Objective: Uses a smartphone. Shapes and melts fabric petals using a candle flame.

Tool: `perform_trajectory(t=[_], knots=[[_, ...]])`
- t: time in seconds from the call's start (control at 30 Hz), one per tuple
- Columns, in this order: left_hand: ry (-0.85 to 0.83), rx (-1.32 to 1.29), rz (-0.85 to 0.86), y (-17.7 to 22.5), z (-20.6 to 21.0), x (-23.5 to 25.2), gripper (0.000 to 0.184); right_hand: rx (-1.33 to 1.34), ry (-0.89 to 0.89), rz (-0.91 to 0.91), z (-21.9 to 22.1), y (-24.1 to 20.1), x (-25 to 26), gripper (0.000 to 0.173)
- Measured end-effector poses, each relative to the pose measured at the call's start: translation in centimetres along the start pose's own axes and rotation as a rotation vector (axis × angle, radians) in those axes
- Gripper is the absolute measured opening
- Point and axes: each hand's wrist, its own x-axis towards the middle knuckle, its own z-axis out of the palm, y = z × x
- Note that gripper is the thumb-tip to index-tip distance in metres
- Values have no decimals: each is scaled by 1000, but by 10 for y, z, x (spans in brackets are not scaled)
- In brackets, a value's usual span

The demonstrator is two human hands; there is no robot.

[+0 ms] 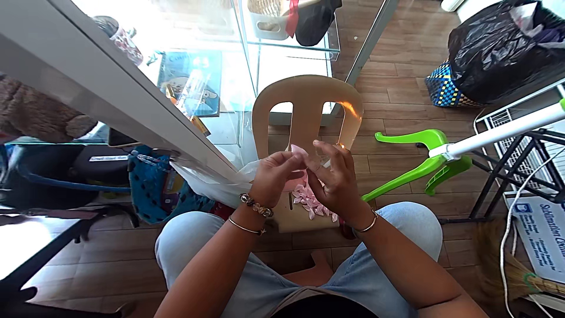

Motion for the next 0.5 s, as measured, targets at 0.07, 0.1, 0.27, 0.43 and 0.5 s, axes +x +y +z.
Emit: perform_trajectory(t=[0.07,0.1,0.27,0.43,0.5], knots=[[-23,-18,25,1,-1,-1,10,248,-20,160,-7,-1,3,26],[-47,-8,43,1,-1,-2,10,379,-27,267,-11,-2,4,26],[-115,102,113,0,2,-6,6,997,-131,824,-21,-3,11,27],[-159,234,216,-2,2,-5,4,1202,-118,1023,-22,-4,14,14],[-169,291,265,-5,1,-5,4,1217,-110,1069,-24,-5,16,9]])
